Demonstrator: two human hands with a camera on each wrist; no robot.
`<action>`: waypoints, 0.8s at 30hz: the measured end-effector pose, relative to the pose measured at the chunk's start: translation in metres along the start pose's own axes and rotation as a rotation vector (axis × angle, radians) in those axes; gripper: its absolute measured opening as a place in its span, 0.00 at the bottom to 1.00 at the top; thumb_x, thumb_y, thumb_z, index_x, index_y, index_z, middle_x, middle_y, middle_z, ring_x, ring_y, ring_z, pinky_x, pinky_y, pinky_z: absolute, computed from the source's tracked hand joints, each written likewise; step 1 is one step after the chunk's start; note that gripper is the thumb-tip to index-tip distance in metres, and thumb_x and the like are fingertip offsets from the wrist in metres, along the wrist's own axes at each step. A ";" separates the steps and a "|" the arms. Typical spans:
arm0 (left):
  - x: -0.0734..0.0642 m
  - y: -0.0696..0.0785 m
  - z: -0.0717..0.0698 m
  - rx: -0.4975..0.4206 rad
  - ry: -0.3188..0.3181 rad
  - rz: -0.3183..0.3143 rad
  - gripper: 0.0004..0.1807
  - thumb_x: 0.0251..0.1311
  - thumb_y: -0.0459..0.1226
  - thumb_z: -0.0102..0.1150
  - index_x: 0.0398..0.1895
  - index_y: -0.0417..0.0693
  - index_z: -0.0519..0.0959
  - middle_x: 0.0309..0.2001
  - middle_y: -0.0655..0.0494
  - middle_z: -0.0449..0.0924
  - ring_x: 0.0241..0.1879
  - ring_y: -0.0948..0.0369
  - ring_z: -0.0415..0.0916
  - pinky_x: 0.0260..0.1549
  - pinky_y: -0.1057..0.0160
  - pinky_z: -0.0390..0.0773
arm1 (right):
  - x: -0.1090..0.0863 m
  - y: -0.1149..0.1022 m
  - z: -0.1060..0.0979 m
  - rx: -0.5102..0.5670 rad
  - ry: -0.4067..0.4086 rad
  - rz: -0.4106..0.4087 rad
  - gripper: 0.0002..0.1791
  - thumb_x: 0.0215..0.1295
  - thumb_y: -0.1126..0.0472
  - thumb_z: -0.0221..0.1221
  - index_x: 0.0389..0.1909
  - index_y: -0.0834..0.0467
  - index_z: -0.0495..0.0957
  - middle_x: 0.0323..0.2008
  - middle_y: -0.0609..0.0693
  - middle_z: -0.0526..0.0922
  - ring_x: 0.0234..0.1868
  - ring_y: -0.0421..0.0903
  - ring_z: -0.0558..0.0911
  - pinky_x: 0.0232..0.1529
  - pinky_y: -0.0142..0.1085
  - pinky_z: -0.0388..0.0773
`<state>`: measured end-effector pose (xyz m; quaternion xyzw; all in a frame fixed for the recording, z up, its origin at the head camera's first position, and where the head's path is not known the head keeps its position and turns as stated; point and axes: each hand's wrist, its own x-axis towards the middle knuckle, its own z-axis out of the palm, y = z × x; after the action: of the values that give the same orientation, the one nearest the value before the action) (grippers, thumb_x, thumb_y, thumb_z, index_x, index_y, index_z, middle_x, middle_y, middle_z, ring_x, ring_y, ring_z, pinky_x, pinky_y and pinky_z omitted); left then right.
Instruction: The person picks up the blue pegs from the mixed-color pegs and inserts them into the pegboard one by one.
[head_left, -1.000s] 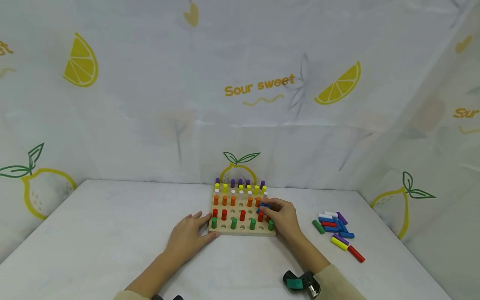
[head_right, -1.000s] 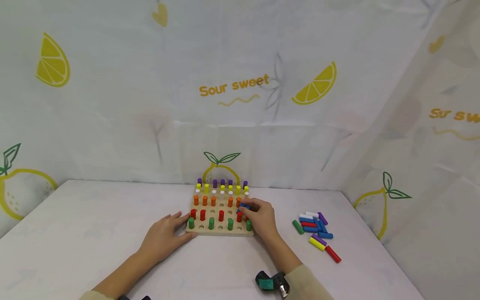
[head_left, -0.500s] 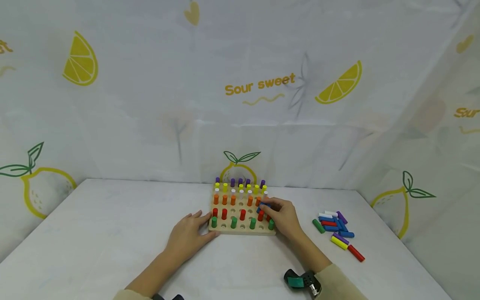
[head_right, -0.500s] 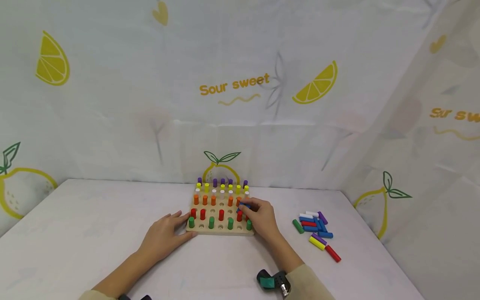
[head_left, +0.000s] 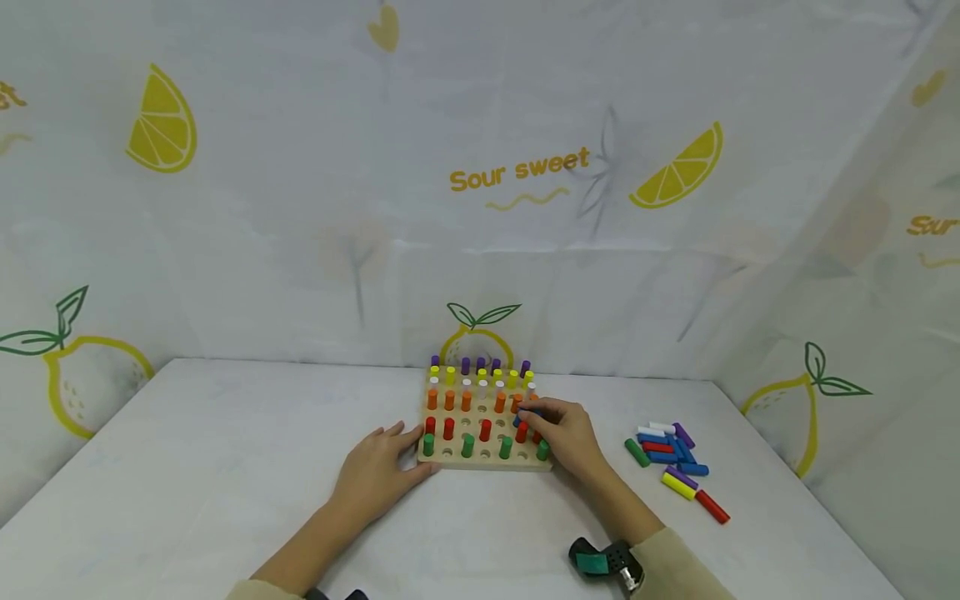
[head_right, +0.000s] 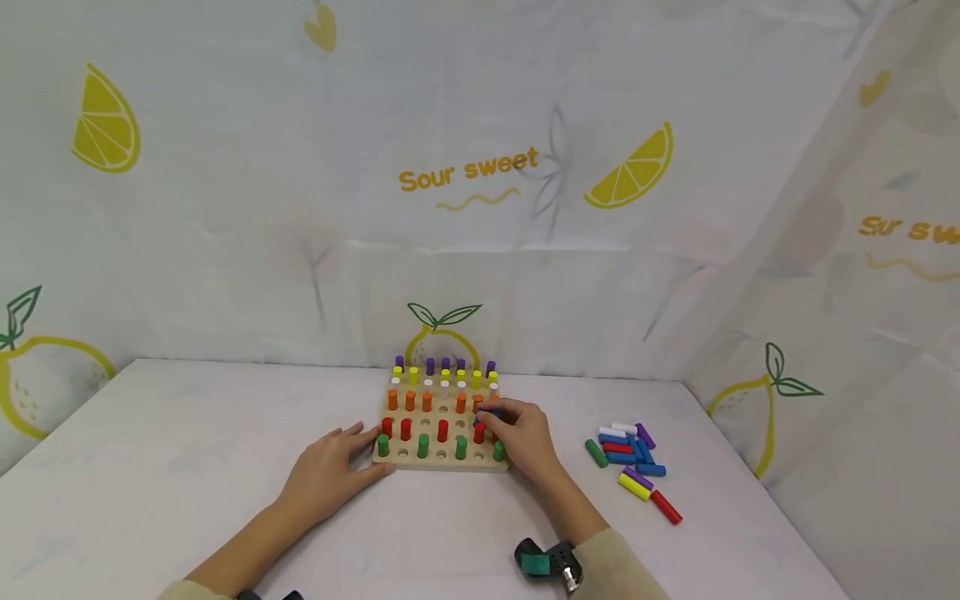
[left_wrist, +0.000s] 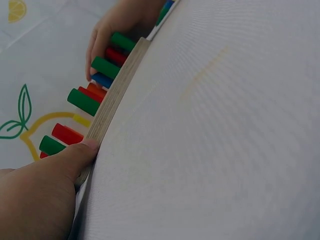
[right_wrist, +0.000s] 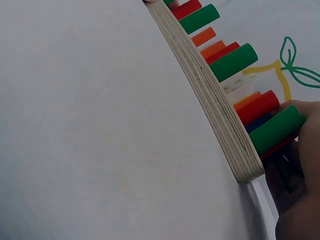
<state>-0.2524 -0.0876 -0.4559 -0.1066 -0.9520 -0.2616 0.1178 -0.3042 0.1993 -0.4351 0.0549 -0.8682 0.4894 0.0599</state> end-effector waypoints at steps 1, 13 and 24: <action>0.000 0.000 0.000 -0.002 0.002 0.002 0.34 0.54 0.56 0.72 0.60 0.48 0.82 0.61 0.41 0.82 0.63 0.43 0.78 0.64 0.40 0.75 | 0.000 -0.001 -0.002 -0.005 -0.006 0.010 0.12 0.69 0.57 0.64 0.48 0.57 0.87 0.48 0.52 0.89 0.48 0.44 0.79 0.52 0.34 0.80; -0.001 0.002 0.002 0.003 -0.010 -0.005 0.35 0.53 0.57 0.72 0.60 0.48 0.82 0.61 0.39 0.81 0.62 0.38 0.78 0.62 0.38 0.76 | -0.002 -0.011 -0.043 -0.162 -0.202 0.003 0.19 0.75 0.52 0.57 0.56 0.61 0.83 0.51 0.57 0.87 0.50 0.50 0.86 0.53 0.44 0.86; -0.002 0.001 -0.001 0.013 -0.017 -0.007 0.34 0.55 0.56 0.71 0.62 0.49 0.81 0.62 0.39 0.80 0.62 0.35 0.76 0.62 0.37 0.76 | -0.016 -0.037 -0.114 -0.322 -0.154 -0.195 0.21 0.75 0.48 0.56 0.58 0.57 0.81 0.54 0.58 0.87 0.54 0.55 0.86 0.56 0.53 0.85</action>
<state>-0.2503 -0.0878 -0.4553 -0.1046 -0.9551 -0.2548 0.1096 -0.2767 0.2785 -0.3476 0.1657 -0.9278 0.3306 0.0485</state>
